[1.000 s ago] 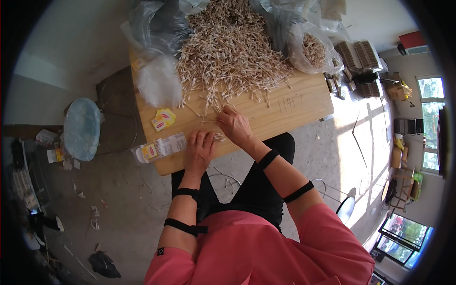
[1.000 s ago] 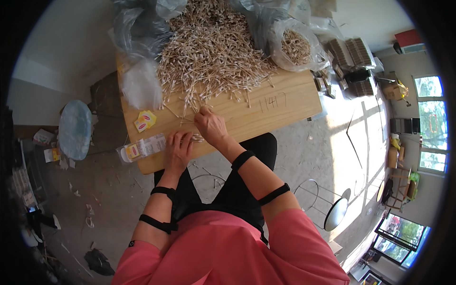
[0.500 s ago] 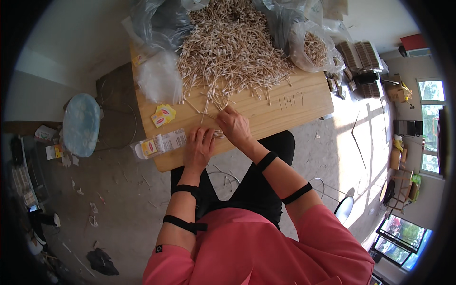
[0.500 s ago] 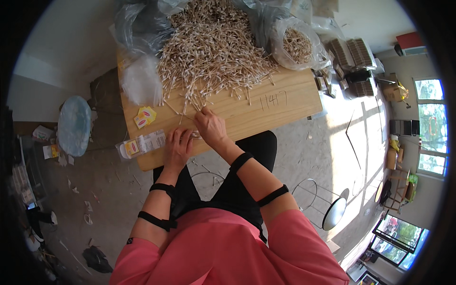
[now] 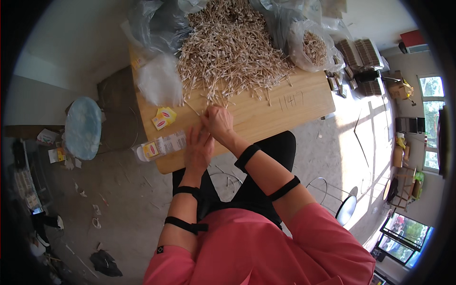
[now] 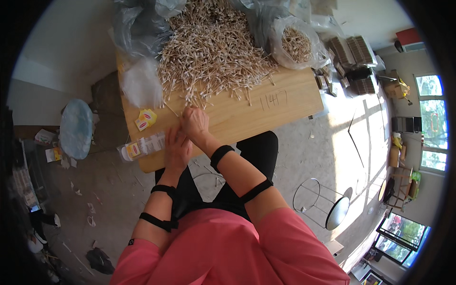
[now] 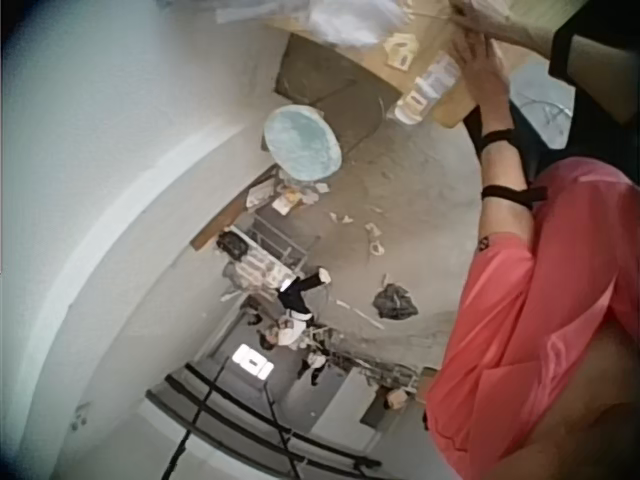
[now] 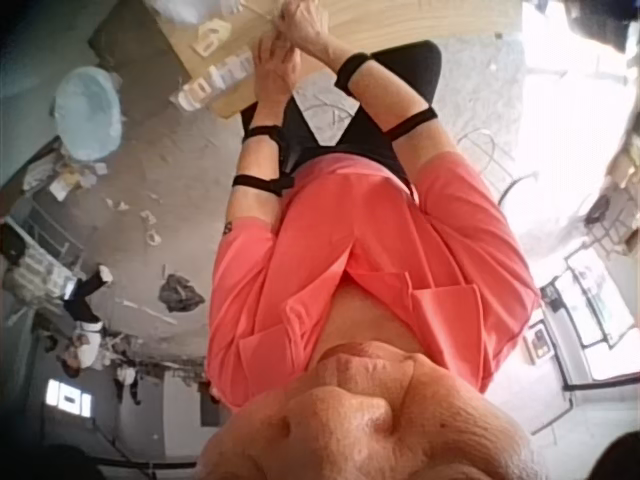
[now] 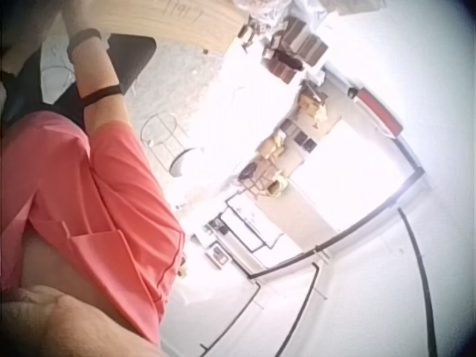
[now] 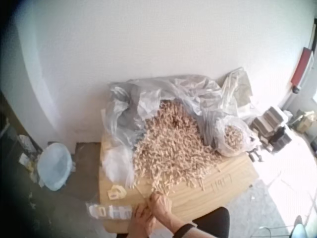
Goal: Packing individual cotton swabs from a large pile into a small clear plastic bag.
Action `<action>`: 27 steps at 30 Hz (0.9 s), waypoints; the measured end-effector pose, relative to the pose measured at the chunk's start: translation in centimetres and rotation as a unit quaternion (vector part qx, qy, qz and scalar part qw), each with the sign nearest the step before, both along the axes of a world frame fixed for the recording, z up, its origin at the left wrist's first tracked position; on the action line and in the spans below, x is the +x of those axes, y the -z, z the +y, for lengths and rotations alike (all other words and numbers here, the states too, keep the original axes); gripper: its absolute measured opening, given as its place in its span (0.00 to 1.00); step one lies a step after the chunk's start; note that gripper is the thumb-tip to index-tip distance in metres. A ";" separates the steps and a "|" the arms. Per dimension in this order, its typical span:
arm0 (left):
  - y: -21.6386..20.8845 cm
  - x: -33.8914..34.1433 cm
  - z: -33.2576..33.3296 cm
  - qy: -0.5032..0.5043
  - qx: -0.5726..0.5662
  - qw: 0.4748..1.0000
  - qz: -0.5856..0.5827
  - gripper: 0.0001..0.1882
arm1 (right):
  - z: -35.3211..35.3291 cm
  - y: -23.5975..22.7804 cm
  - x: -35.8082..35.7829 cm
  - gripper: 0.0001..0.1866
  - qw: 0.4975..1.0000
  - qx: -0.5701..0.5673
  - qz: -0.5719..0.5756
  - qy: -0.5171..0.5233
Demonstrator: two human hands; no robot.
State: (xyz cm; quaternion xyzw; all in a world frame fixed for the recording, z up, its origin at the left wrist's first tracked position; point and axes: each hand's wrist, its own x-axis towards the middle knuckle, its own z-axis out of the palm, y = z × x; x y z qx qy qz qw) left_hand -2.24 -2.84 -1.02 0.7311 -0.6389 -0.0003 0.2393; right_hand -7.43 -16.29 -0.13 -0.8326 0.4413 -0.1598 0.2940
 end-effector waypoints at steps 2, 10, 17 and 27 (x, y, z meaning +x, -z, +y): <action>0.0 0.2 0.6 -0.013 0.004 1.000 -0.003 0.17 | 0.0 -0.5 1.0 0.11 1.000 0.003 0.004 -0.004; -0.3 0.1 0.4 -0.028 -0.022 0.999 -0.016 0.20 | -1.5 -0.8 0.2 0.10 0.996 0.017 -0.034 0.081; -0.3 0.0 0.3 -0.032 -0.034 0.999 -0.009 0.20 | -3.3 -0.7 -1.5 0.11 0.997 0.019 0.075 -0.030; 0.1 0.3 0.7 -0.018 -0.009 1.000 -0.024 0.17 | 0.7 -0.8 -0.6 0.10 1.000 -0.003 0.014 0.000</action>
